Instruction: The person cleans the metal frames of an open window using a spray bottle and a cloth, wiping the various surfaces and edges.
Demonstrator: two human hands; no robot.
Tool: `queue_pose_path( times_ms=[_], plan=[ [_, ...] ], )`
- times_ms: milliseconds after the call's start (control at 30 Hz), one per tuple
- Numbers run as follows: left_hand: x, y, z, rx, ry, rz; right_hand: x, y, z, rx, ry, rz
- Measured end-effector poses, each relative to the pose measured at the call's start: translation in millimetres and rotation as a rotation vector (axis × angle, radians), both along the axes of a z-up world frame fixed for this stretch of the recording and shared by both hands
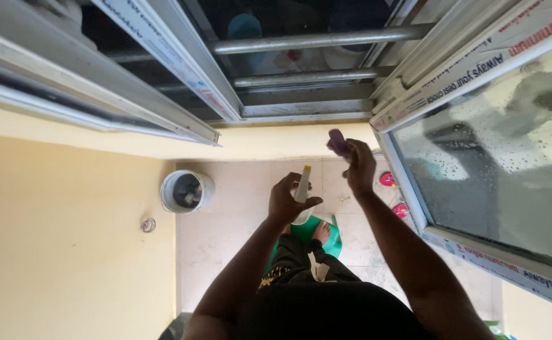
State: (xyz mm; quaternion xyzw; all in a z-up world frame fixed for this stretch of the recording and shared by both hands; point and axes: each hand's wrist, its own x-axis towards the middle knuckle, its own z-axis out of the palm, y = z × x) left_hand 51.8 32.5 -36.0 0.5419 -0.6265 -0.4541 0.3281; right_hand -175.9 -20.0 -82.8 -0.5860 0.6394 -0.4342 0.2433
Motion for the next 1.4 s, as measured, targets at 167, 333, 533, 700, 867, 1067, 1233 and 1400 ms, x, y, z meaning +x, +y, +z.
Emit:
queue_pose_path(
  times_ms=[167,333,533,700,867,1067,1233,1400],
  plan=[
    [6,0,-18,0.112,0.006,0.063,38,19,-22,0.516,-0.373,-0.082],
    [-17,-25,-31,-0.009,-0.049,0.032,27,65,-79,0.458,-0.799,-0.115],
    [-33,-42,-54,-0.194,-0.029,0.047,6,79,-57,0.582,-0.874,-0.198],
    [-26,-43,-71,-0.164,-0.105,0.143,-6,63,-53,0.43,-0.952,-0.112],
    [-7,-30,-86,-0.08,-0.048,0.181,-8,50,-82,0.544,-0.876,-0.309],
    [17,-14,-93,-0.068,0.026,0.175,15,-6,-79,0.197,-0.318,-0.038],
    [31,-7,-96,-0.076,0.033,0.177,32,-95,-70,0.264,-0.16,0.052],
    [38,-6,-95,-0.021,0.082,0.193,36,-160,-72,0.23,0.346,0.158]
  ],
)
